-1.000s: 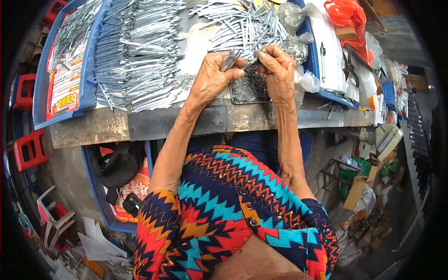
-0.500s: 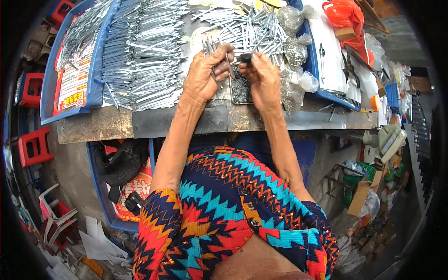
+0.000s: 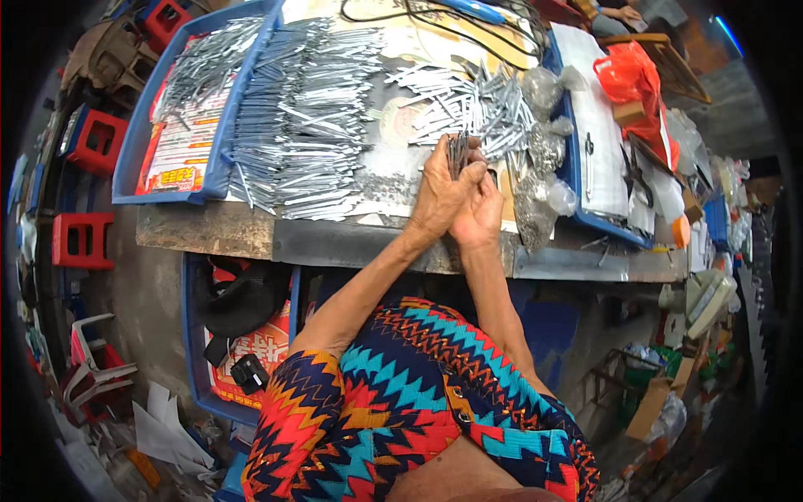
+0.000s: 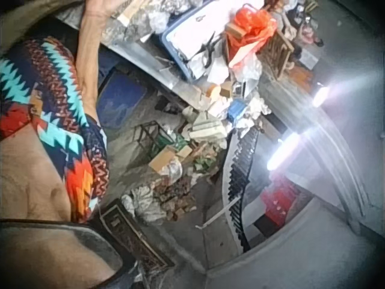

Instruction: Assembling small metal components by hand at a workstation.

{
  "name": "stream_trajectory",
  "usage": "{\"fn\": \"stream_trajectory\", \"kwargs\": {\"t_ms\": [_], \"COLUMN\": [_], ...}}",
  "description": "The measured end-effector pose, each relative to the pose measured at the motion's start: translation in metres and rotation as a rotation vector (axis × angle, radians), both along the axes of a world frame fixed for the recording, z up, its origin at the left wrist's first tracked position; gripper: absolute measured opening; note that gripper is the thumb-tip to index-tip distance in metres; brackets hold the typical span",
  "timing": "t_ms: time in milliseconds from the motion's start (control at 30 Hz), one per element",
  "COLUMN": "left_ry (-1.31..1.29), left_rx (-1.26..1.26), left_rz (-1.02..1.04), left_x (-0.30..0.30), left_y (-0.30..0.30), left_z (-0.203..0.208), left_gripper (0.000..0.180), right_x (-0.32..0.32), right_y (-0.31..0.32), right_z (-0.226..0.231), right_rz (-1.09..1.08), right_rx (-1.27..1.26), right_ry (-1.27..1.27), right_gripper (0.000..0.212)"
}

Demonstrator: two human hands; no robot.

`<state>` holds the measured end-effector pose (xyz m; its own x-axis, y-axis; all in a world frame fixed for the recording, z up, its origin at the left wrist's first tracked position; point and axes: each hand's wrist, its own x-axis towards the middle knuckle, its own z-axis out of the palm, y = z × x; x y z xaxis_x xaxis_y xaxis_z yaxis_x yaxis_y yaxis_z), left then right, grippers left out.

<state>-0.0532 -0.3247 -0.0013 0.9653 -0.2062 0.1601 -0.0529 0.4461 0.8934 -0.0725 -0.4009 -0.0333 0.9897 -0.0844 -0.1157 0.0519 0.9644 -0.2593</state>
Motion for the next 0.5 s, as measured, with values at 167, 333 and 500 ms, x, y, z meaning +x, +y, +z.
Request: {"fn": "stream_trajectory", "kwargs": {"t_ms": [167, 333, 500], "left_ry": [0.131, 0.192, -0.144], "left_rx": [-0.206, -0.266, 0.443], "left_rz": [0.009, -0.145, 0.028], "left_x": [0.008, 0.052, 0.137], "left_y": [0.000, 0.021, 0.053], "left_z": [-0.008, 0.010, 0.041], "left_gripper": [0.021, 0.012, 0.020], "right_x": [0.006, 0.011, 0.001], "right_y": [0.000, -0.001, -0.014], "right_z": [0.001, 0.011, 0.018], "right_rz": [0.067, 0.031, 0.115], "right_rx": [0.084, -0.109, -0.292], "right_ry": [-0.089, 0.027, 0.064], "right_gripper": [0.024, 0.024, 0.030]}}
